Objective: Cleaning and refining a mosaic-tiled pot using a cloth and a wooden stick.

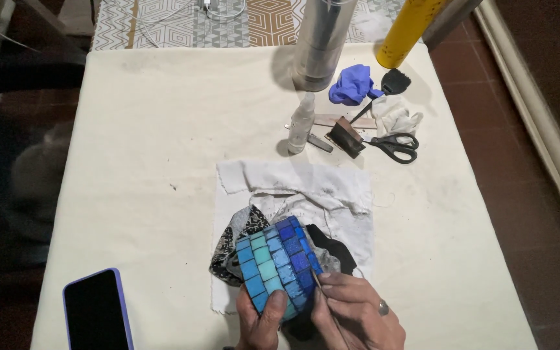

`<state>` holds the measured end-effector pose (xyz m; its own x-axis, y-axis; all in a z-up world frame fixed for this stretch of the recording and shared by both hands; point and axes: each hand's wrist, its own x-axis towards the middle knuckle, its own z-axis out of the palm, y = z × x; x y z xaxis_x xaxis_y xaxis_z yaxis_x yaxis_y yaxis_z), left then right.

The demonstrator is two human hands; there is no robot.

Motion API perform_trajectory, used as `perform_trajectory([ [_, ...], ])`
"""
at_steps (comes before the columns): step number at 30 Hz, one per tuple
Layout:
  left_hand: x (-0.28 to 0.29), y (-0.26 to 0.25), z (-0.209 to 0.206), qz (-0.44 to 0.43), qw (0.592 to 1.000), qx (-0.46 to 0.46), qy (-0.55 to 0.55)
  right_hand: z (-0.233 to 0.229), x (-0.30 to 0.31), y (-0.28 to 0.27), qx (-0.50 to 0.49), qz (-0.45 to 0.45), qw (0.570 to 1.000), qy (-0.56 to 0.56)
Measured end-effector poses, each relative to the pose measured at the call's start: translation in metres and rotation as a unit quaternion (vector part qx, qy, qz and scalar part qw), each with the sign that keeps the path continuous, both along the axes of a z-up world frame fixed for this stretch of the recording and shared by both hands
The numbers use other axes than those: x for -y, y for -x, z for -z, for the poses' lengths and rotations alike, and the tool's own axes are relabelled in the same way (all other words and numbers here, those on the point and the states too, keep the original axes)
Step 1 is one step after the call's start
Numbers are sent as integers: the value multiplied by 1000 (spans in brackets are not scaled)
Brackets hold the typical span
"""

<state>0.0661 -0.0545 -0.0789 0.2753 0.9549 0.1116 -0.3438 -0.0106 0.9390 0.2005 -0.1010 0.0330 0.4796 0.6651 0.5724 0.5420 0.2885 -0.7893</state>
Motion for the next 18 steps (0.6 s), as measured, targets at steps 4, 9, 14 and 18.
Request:
perform_trajectory([
  [4,-4,0,-10,18,999,-3,36,-2,1,0,-11,11,1000,26],
  [9,-4,-1,-13,21,1000,17,8,0,1,3,-17,11,1000,21],
  [14,-2,-1,-11,22,999,32,12,-8,-2,6,-13,30,999,21],
  [18,-3,-1,-10,30,998,47,10,1,2,-1,-8,-1,1000,13],
])
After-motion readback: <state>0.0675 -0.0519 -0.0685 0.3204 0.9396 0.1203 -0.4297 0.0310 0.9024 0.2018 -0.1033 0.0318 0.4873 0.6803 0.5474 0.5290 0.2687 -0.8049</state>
